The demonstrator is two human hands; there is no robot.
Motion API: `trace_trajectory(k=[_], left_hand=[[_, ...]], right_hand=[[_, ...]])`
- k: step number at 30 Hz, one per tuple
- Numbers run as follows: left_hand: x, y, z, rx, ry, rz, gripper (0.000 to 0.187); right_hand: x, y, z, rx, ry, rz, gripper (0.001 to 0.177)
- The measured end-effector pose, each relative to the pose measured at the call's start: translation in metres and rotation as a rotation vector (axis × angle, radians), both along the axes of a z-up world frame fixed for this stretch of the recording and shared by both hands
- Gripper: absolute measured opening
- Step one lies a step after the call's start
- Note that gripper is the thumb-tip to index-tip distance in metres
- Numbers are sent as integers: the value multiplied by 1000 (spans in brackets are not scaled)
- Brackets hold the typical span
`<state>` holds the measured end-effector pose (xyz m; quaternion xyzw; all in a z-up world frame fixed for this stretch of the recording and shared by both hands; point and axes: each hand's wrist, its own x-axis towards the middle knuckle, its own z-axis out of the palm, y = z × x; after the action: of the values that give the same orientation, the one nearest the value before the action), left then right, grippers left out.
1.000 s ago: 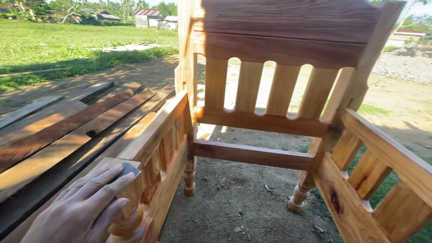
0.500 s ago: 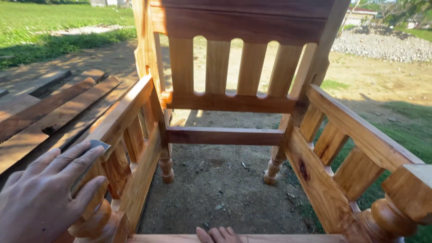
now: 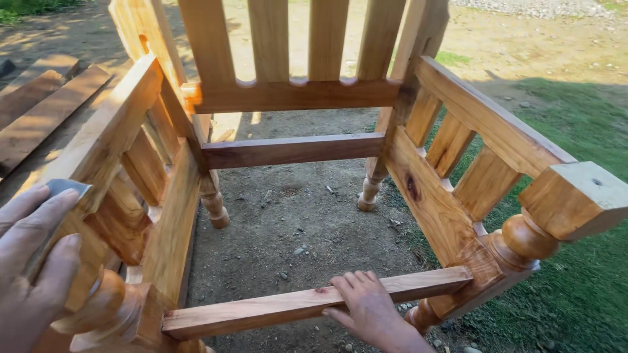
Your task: The person sands a wooden chair with a sanding block, working over the turned legs, side rails, and the curved backrest. They steady the chair with one hand while rubbing the block along the wood surfaces, moving around the chair to reach different parts.
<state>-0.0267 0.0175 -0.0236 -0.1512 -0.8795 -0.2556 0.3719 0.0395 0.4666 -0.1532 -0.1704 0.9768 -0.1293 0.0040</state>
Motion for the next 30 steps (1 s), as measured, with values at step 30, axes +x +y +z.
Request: trace_trajectory(k=[30], left_hand=[[49, 49, 66, -441, 95, 299, 45]], right_hand=[[-12, 4, -10, 198, -22, -99, 61]])
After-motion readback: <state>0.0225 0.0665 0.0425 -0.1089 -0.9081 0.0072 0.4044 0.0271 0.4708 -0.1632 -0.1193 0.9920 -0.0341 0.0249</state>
